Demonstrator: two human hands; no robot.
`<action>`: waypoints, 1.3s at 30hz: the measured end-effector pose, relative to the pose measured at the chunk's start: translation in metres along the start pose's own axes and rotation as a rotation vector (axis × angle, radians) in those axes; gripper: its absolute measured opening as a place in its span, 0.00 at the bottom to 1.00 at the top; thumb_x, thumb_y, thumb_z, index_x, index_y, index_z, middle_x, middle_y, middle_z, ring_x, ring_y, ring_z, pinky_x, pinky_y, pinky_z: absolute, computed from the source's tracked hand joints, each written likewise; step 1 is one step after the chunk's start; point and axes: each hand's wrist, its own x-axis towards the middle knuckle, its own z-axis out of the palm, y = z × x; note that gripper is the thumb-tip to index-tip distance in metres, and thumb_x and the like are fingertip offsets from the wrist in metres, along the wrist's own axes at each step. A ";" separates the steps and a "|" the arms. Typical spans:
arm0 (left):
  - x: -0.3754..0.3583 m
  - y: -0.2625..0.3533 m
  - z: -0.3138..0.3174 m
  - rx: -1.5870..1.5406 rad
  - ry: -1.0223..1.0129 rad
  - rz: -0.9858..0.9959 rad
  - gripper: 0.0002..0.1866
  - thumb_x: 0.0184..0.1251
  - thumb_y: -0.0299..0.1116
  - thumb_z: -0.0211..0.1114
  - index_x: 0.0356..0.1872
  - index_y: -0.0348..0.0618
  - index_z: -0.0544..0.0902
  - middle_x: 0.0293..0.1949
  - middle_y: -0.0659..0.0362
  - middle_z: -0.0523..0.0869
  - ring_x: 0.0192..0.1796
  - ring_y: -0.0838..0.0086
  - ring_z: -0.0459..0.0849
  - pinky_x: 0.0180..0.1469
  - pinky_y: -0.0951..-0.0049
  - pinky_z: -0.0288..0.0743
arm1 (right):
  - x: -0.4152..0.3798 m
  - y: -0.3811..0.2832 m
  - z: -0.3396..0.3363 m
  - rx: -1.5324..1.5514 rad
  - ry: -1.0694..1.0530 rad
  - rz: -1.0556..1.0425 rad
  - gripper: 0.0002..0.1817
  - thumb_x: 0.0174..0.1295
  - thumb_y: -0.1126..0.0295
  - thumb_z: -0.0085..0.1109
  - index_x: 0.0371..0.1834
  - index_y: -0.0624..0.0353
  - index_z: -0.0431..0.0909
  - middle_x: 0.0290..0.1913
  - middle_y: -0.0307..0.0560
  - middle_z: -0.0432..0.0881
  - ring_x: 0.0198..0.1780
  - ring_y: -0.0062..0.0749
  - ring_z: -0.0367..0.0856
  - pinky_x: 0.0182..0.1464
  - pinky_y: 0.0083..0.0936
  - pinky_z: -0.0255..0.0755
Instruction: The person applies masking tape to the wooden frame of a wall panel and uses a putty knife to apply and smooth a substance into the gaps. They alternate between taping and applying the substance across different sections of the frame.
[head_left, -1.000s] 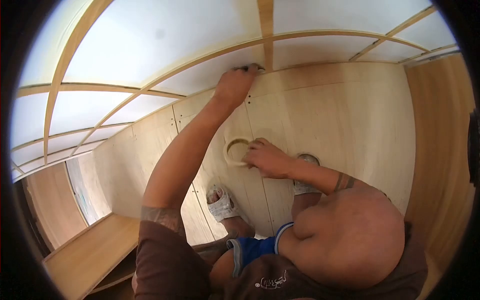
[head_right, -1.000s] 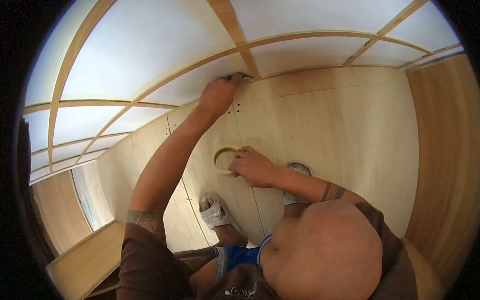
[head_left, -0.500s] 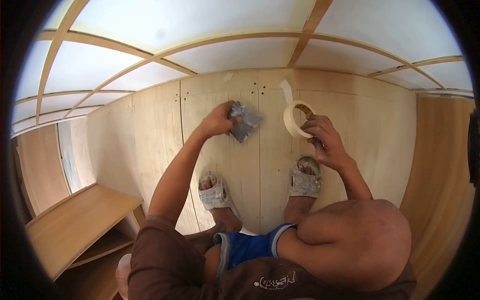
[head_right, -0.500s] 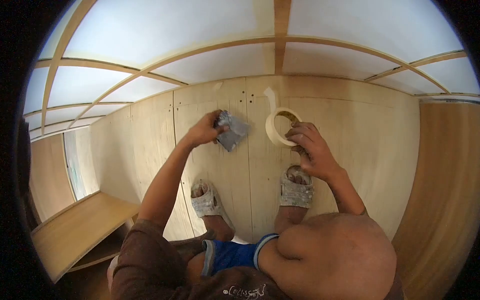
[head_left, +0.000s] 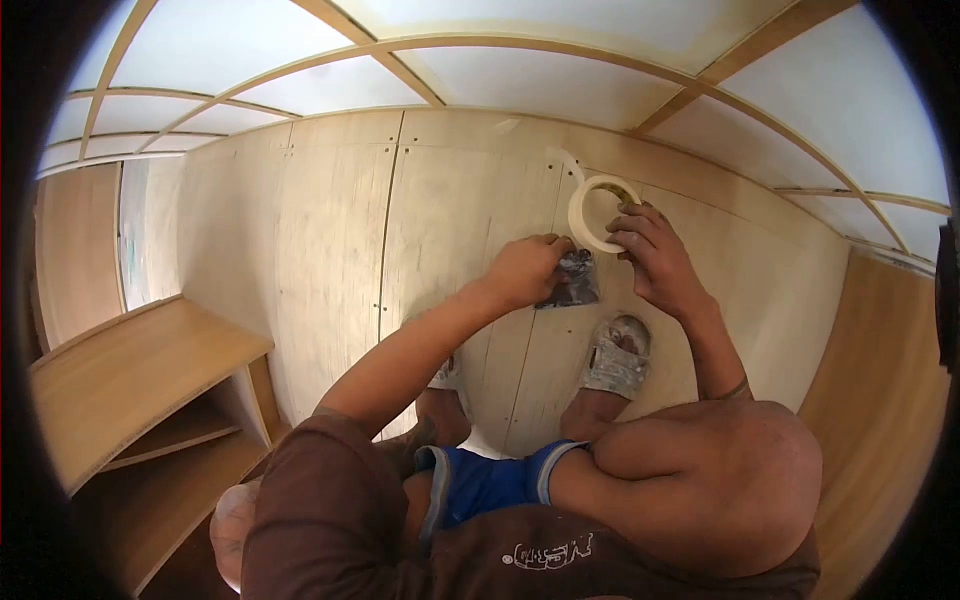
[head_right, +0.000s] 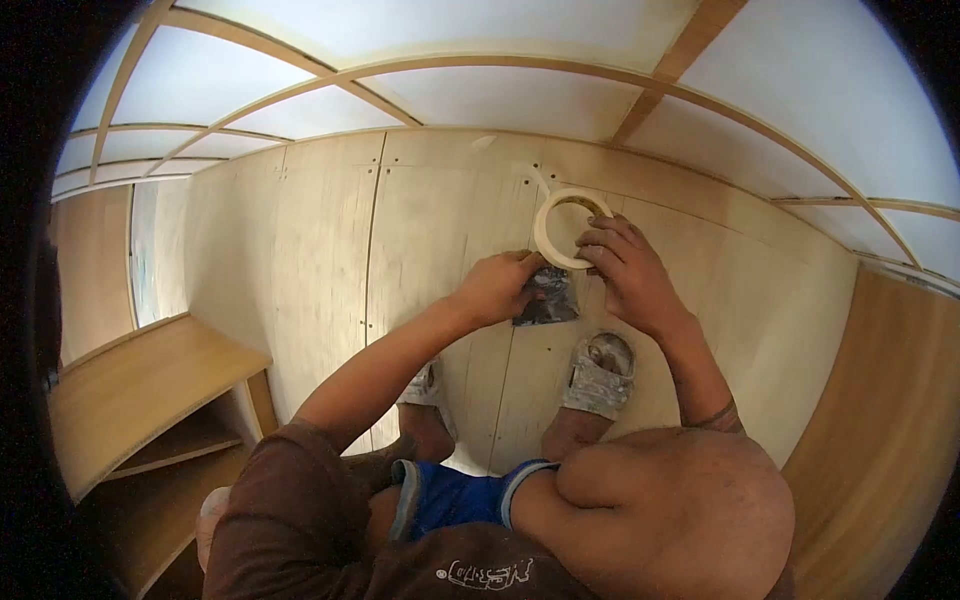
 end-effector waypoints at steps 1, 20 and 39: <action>-0.002 0.000 0.001 0.060 0.106 0.059 0.24 0.63 0.34 0.74 0.59 0.39 0.81 0.47 0.45 0.88 0.51 0.45 0.87 0.55 0.50 0.80 | 0.004 0.002 0.000 -0.011 -0.017 -0.006 0.20 0.51 0.83 0.69 0.50 0.60 0.81 0.56 0.47 0.83 0.68 0.52 0.77 0.70 0.50 0.72; 0.026 -0.061 -0.070 -1.166 0.830 -0.453 0.22 0.87 0.41 0.51 0.63 0.31 0.80 0.52 0.52 0.88 0.43 0.70 0.85 0.46 0.68 0.82 | 0.115 0.031 0.054 -0.104 -0.060 -0.200 0.16 0.55 0.83 0.62 0.48 0.63 0.82 0.55 0.53 0.83 0.66 0.53 0.77 0.69 0.47 0.72; 0.069 -0.114 -0.096 -0.573 1.140 -0.469 0.14 0.69 0.31 0.74 0.49 0.31 0.88 0.31 0.47 0.92 0.29 0.72 0.92 0.31 0.71 0.85 | 0.142 0.038 0.093 -0.189 -0.015 -0.230 0.17 0.54 0.79 0.64 0.49 0.62 0.83 0.53 0.50 0.84 0.65 0.50 0.78 0.70 0.47 0.70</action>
